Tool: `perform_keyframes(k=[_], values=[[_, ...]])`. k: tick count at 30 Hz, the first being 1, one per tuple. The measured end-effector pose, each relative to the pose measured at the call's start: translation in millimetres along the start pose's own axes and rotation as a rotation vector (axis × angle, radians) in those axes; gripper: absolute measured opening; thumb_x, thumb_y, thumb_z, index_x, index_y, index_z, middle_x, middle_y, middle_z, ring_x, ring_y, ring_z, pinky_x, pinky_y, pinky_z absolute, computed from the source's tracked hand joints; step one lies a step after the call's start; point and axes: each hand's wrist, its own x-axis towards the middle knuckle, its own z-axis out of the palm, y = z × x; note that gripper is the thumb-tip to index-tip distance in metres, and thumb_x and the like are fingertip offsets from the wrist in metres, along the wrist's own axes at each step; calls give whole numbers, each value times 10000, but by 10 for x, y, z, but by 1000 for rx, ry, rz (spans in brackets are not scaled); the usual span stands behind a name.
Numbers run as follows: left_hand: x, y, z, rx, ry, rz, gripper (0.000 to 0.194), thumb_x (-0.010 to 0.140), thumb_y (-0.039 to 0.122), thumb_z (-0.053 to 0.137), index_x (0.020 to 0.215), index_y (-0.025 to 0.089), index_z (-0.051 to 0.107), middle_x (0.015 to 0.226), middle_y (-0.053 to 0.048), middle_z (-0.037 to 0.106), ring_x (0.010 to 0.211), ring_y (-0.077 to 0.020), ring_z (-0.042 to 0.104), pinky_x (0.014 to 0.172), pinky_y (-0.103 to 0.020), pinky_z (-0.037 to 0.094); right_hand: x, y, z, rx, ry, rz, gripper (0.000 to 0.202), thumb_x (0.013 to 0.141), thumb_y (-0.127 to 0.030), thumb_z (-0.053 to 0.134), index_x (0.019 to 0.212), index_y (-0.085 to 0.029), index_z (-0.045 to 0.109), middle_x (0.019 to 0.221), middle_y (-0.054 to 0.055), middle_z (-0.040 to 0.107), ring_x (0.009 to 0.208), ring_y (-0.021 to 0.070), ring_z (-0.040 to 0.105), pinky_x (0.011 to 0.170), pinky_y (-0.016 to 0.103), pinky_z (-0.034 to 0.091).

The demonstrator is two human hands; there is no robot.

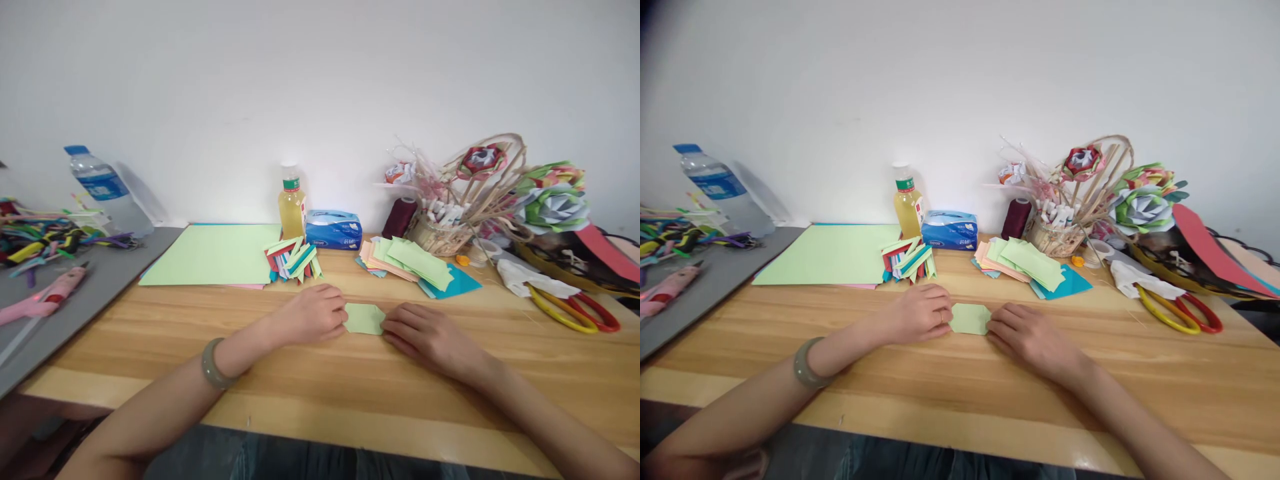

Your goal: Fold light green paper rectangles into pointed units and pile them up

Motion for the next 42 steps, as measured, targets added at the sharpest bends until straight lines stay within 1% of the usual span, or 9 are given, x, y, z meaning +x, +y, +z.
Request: perform_keyframes(k=[4, 8, 10, 14, 18, 21, 29, 36, 42], values=[[-8, 0, 40, 94, 42, 81, 264, 909, 174, 396, 728, 164, 588, 770, -55, 604, 861, -171, 533, 803, -306, 417, 19, 38, -63, -77, -72, -137, 226, 927, -147, 386, 1030, -140, 587, 829, 81, 626, 802, 193, 557, 695, 334, 466], [-3, 6, 67, 98, 68, 75, 265, 901, 151, 395, 715, 163, 584, 765, -44, 606, 832, -158, 532, 792, -293, 412, 43, 60, -61, -110, -67, -179, 252, 927, -118, 356, 948, -132, 607, 776, 78, 621, 758, 189, 550, 662, 326, 462], [3, 17, 57, 52, 65, 25, 256, 900, 192, 412, 725, 163, 595, 768, -42, 608, 835, -162, 532, 804, -305, 407, 53, 56, -29, -79, -39, -118, 242, 920, -126, 372, 902, -137, 613, 753, 71, 609, 726, 182, 539, 636, 314, 454], [24, 65, 8, -150, 58, -160, 175, 851, 298, 546, 778, 165, 632, 815, -35, 617, 846, -167, 531, 815, -310, 406, 72, 21, 32, 93, 27, 107, 214, 897, -148, 412, 816, -156, 610, 753, 63, 587, 713, 167, 528, 623, 287, 447], [50, 118, 1, -430, 61, -438, 35, 774, 226, 657, 782, 192, 661, 827, -3, 622, 868, -155, 530, 773, -263, 421, 70, -14, 51, 263, 39, 282, 190, 873, -145, 433, 802, -178, 607, 796, 68, 590, 785, 181, 545, 675, 299, 457], [72, 146, 30, -554, 62, -597, 42, 715, 208, 711, 723, 205, 670, 797, 4, 624, 882, -170, 526, 777, -268, 421, 51, -14, 60, 382, 24, 383, 149, 858, -175, 468, 816, -191, 610, 850, 70, 595, 826, 190, 558, 713, 314, 463], [106, 201, 48, -652, 128, -734, 106, 657, 285, 764, 690, 215, 692, 771, -4, 632, 913, -186, 513, 836, -307, 407, 48, 33, 79, 629, -31, 551, 179, 856, -290, 499, 774, -203, 631, 894, 59, 595, 868, 195, 574, 775, 325, 456], [142, 252, 28, -652, 118, -831, 56, 696, 275, 722, 701, 223, 703, 807, -11, 654, 937, -196, 511, 841, -331, 415, 88, 14, 80, 661, -31, 613, 217, 846, -321, 488, 760, -194, 642, 890, 64, 605, 855, 196, 578, 779, 326, 453], [185, 262, 24, -629, 110, -866, 49, 694, 240, 714, 662, 211, 691, 791, -6, 660, 921, -196, 505, 818, -331, 421, 169, -27, 68, 602, -37, 707, 180, 795, -271, 489, 695, -191, 614, 809, 54, 600, 747, 185, 571, 696, 312, 440]])
